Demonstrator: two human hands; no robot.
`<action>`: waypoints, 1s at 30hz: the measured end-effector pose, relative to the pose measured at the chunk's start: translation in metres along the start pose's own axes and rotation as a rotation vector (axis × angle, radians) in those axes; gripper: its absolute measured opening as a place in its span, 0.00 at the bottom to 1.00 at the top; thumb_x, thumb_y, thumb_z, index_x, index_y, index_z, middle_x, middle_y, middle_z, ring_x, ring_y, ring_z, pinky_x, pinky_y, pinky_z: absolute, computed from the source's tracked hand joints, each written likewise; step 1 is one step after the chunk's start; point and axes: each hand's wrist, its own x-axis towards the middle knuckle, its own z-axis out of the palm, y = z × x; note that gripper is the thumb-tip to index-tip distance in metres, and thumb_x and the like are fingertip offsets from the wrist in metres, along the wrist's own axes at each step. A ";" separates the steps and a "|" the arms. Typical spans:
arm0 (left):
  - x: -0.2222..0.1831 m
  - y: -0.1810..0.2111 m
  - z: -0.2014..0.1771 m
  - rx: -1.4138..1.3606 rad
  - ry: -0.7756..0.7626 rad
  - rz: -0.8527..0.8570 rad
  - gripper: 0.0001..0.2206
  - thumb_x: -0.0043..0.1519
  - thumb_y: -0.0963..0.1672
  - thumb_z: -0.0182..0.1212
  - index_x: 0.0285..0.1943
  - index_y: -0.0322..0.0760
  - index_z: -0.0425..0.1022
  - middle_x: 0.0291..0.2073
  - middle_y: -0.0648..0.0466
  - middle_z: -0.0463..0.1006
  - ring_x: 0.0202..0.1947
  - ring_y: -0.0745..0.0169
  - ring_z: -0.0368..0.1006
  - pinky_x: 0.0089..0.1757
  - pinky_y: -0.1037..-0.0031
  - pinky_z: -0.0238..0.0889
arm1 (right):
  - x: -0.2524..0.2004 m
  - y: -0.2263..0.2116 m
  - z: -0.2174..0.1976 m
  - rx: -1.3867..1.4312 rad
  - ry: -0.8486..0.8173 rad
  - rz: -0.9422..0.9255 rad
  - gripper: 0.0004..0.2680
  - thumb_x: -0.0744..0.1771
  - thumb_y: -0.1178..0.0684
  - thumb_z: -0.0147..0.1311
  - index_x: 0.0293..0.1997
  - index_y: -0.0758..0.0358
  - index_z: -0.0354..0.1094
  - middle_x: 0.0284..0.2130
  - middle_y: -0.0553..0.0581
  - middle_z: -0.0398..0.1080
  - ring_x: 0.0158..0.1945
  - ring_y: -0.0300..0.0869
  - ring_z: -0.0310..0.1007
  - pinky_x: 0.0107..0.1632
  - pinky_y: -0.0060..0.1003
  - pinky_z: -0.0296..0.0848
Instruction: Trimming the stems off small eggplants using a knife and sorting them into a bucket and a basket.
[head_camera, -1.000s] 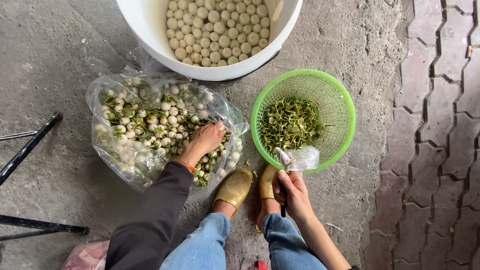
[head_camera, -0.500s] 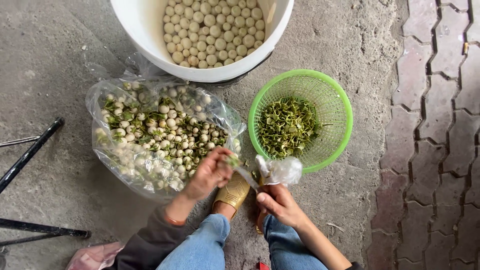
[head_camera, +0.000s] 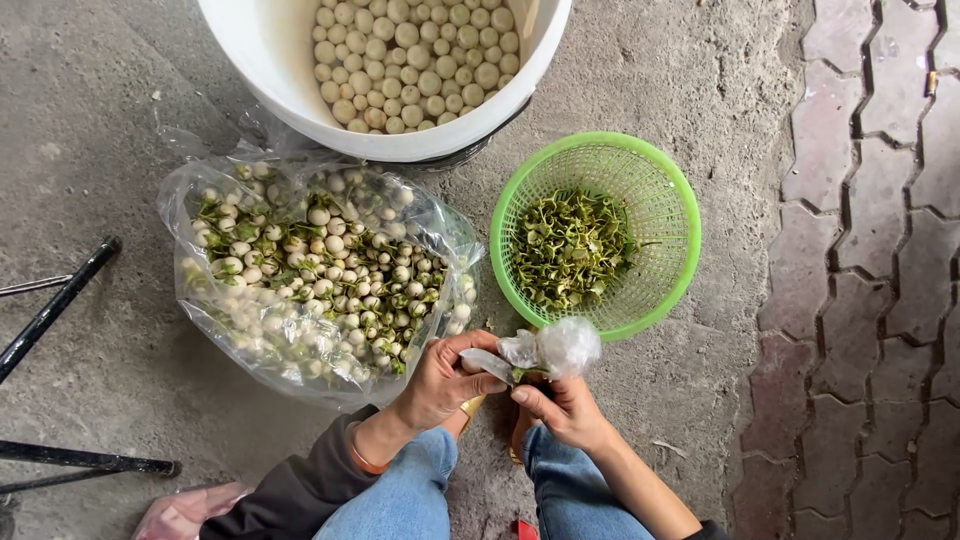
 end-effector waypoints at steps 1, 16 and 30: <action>0.000 0.000 0.000 0.044 0.005 -0.043 0.19 0.55 0.46 0.75 0.52 0.33 0.80 0.37 0.56 0.84 0.36 0.70 0.76 0.40 0.83 0.71 | -0.003 0.007 0.000 0.220 -0.006 0.062 0.11 0.70 0.52 0.54 0.54 0.70 0.65 0.20 0.51 0.64 0.20 0.36 0.64 0.22 0.30 0.65; 0.003 -0.009 -0.003 -0.238 0.019 0.046 0.14 0.56 0.38 0.73 0.50 0.36 0.78 0.29 0.62 0.69 0.34 0.71 0.65 0.39 0.83 0.68 | -0.004 0.014 -0.001 0.523 -0.186 0.207 0.07 0.72 0.50 0.49 0.40 0.62 0.65 0.18 0.50 0.61 0.17 0.34 0.54 0.19 0.26 0.51; 0.009 -0.020 -0.006 -0.504 0.127 -0.062 0.15 0.57 0.37 0.71 0.52 0.31 0.77 0.48 0.37 0.82 0.31 0.60 0.81 0.27 0.82 0.72 | 0.010 -0.037 -0.010 0.316 0.152 0.290 0.16 0.72 0.45 0.46 0.29 0.67 0.65 0.13 0.53 0.60 0.12 0.33 0.52 0.14 0.26 0.50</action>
